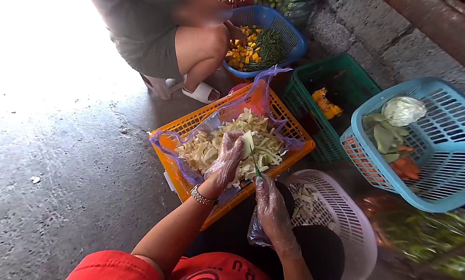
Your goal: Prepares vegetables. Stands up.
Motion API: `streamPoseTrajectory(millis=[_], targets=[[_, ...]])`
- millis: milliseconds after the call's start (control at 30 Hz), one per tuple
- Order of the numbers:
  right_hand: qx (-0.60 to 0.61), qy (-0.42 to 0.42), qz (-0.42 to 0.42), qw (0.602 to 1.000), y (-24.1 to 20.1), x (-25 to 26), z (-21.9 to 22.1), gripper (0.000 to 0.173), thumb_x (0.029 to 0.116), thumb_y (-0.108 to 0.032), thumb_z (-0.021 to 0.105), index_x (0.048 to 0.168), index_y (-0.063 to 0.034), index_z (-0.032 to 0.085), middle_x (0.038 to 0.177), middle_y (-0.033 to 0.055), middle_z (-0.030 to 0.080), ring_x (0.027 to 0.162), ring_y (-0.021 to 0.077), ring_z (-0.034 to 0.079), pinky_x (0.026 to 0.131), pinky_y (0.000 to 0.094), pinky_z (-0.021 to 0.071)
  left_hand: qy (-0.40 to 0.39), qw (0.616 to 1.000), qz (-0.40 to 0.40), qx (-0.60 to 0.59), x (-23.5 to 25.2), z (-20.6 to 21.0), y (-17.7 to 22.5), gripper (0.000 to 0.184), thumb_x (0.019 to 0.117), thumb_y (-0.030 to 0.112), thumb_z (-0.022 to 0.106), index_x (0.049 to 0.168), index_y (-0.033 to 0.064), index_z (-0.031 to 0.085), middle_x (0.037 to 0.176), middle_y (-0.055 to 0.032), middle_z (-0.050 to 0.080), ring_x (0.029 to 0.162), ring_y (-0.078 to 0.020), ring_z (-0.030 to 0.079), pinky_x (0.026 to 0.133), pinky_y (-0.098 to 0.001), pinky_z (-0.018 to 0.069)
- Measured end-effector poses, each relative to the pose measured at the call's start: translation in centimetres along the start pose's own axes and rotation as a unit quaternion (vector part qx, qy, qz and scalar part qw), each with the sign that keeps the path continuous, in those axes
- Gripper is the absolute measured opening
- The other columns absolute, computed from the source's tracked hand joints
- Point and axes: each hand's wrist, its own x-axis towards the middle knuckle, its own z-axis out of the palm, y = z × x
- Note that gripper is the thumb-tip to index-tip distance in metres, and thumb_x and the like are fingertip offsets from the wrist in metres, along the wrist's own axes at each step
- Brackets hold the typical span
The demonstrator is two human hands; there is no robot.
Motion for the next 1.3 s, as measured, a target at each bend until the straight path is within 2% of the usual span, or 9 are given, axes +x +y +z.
streamPoseTrajectory(millis=[167, 333, 367, 433, 533, 567, 633, 1200, 1300], targets=[[-0.03, -0.003, 0.022, 0.999, -0.6, 1.2, -0.1, 0.039, 0.1091, -0.023, 0.04, 0.127, 0.0062, 0.06, 0.096, 0.0176, 0.067, 0.085, 0.0218, 0.065, 0.081, 0.0385, 0.0532, -0.019, 1.0, -0.005, -0.002, -0.4, 0.2, 0.2, 0.015, 0.1067, 0.011, 0.043, 0.12, 0.0065, 0.049, 0.087, -0.0019, 0.057, 0.065, -0.0061, 0.057, 0.061, -0.0205, 0.0499], [0.01, -0.117, 0.125, 0.985, -0.4, 5.5, -1.1, 0.044, 0.1123, -0.022, 0.032, 0.139, 0.0059, 0.052, 0.134, 0.0244, 0.059, 0.124, 0.0266, 0.057, 0.108, 0.0407, 0.042, -0.092, 0.996, 0.012, 0.001, -1.2, 0.1, 0.1, 0.017, 0.1047, 0.008, 0.04, 0.117, 0.0064, 0.051, 0.084, 0.0011, 0.059, 0.063, -0.0033, 0.056, 0.059, -0.0181, 0.049], [0.027, -0.128, 0.141, 0.981, 0.1, 6.0, -1.1, 0.044, 0.1123, -0.022, 0.032, 0.14, 0.0053, 0.051, 0.135, 0.0233, 0.058, 0.124, 0.0242, 0.057, 0.108, 0.0389, 0.0417, -0.093, 0.995, 0.012, 0.017, -1.5, 0.3, 0.3, 0.018, 0.1046, 0.009, 0.04, 0.117, 0.006, 0.052, 0.087, 0.001, 0.059, 0.066, -0.0025, 0.055, 0.06, -0.0172, 0.0484], [0.036, -0.11, 0.141, 0.983, 0.3, 6.0, -1.1, 0.041, 0.1123, -0.024, 0.031, 0.134, 0.0023, 0.055, 0.117, 0.0162, 0.061, 0.101, 0.0166, 0.059, 0.093, 0.0331, 0.0471, -0.065, 0.997, 0.001, 0.044, -1.6, 0.6, 0.7, 0.02, 0.1071, 0.011, 0.04, 0.121, 0.0045, 0.052, 0.091, -0.0011, 0.058, 0.07, -0.0036, 0.055, 0.062, -0.0189, 0.0478], [0.023, -0.056, 0.074, 0.995, -0.9, 3.4, -1.7, 0.041, 0.1107, -0.02, 0.034, 0.133, 0.0054, 0.057, 0.109, 0.0181, 0.066, 0.093, 0.0182, 0.063, 0.087, 0.0344, 0.0507, -0.031, 0.998, -0.004, 0.049, -0.5, 0.0, 0.2, 0.025, 0.1088, 0.016, 0.038, 0.13, 0.0056, 0.048, 0.098, -0.0031, 0.057, 0.077, -0.0056, 0.056, 0.067, -0.0222, 0.0491], [0.023, -0.039, 0.044, 0.998, -0.8, 2.4, -1.5, 0.04, 0.1098, -0.021, 0.035, 0.129, 0.0054, 0.058, 0.094, 0.0125, 0.063, 0.078, 0.0139, 0.058, 0.075, 0.0312, 0.0499, -0.026, 0.999, -0.003, 0.045, -0.2, -0.1, 0.0, 0.025, 0.1091, 0.017, 0.038, 0.13, 0.0066, 0.047, 0.099, -0.0032, 0.056, 0.078, -0.0062, 0.057, 0.068, -0.0228, 0.0498], [0.018, -0.026, 0.006, 0.999, -0.3, 0.7, -0.9, 0.04, 0.1089, -0.024, 0.038, 0.126, 0.005, 0.06, 0.081, 0.0073, 0.06, 0.065, 0.0101, 0.053, 0.064, 0.0287, 0.0485, -0.019, 0.999, 0.003, 0.041, 0.1, -0.3, -0.4, 0.025, 0.1093, 0.019, 0.038, 0.13, 0.0082, 0.046, 0.099, -0.0029, 0.056, 0.079, -0.0066, 0.057, 0.068, -0.0235, 0.0503], [-0.022, 0.003, -0.017, 1.0, -0.1, 0.4, -0.4, 0.039, 0.1085, -0.023, 0.04, 0.125, 0.0051, 0.062, 0.09, 0.0122, 0.066, 0.077, 0.0136, 0.062, 0.074, 0.0303, 0.0522, -0.007, 0.999, -0.032, 0.018, 0.2, 0.5, 0.3, 0.019, 0.1094, 0.015, 0.039, 0.126, 0.0083, 0.045, 0.091, -0.002, 0.054, 0.069, -0.0054, 0.054, 0.061, -0.0208, 0.0474], [-0.034, -0.004, -0.004, 0.999, -0.3, 1.7, -0.3, 0.039, 0.109, -0.021, 0.039, 0.127, 0.0074, 0.06, 0.098, 0.0187, 0.068, 0.087, 0.0221, 0.066, 0.082, 0.0374, 0.0535, -0.025, 0.999, -0.028, 0.024, -0.2, 0.5, 0.2, 0.024, 0.1088, 0.015, 0.037, 0.13, 0.007, 0.045, 0.094, -0.0032, 0.055, 0.073, -0.0072, 0.055, 0.063, -0.0236, 0.0485]])
